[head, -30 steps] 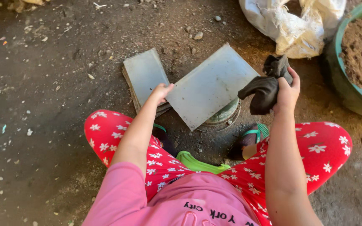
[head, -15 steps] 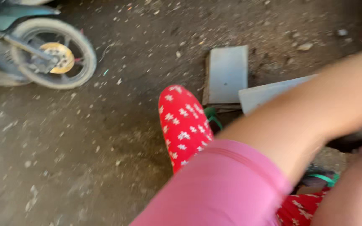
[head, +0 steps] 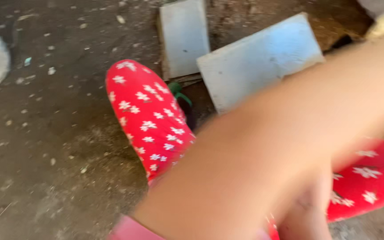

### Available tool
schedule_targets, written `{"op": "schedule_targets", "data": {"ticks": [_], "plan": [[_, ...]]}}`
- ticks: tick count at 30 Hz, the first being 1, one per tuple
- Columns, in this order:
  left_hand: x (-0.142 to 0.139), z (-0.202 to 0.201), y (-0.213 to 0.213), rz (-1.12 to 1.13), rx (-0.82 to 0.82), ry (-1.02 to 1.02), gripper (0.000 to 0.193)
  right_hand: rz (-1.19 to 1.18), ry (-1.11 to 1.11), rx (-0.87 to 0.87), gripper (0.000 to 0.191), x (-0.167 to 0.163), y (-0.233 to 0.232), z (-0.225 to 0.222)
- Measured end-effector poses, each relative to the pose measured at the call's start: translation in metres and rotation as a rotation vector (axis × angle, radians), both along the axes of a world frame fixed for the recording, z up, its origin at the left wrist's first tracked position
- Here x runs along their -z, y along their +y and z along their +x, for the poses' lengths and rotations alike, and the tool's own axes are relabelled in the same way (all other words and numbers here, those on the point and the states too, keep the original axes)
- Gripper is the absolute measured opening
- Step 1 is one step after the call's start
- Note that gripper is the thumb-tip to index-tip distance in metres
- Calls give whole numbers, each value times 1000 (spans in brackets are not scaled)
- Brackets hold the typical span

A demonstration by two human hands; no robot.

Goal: The person sits on the ground and wipes rectangular metal sheets with a dark cloth. They handle the sheets one at a time, wiping each side and stacking them on a nearby pile.

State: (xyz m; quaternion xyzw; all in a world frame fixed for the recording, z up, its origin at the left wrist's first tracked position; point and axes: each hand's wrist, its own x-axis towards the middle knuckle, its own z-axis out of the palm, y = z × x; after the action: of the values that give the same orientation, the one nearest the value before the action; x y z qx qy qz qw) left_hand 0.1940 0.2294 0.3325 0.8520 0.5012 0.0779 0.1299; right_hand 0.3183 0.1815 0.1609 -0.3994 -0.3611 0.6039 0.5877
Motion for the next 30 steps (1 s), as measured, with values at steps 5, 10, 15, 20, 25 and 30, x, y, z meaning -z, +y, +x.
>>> {"op": "schedule_targets", "data": {"ticks": [5,10,15,20,25,30], "plan": [[36,-107,-63,541,-449,-555,37,116,86,6,49,-29,0,-6],[173,-178,-185,446,-1671,-1233,67,470,-834,-112,51,-47,-41,-87],[287,-146,-229,-120,-1296,-1725,45,714,-1466,-355,54,-21,-130,-177],[289,-142,-229,-32,-1193,-1909,35,746,-1667,-362,46,15,-95,-152],[279,-168,-219,-188,-1300,-1751,35,289,-1899,-75,41,-14,47,-50],[276,-192,-206,-266,-1271,-1478,40,589,-1715,61,63,-77,108,-40]]}}
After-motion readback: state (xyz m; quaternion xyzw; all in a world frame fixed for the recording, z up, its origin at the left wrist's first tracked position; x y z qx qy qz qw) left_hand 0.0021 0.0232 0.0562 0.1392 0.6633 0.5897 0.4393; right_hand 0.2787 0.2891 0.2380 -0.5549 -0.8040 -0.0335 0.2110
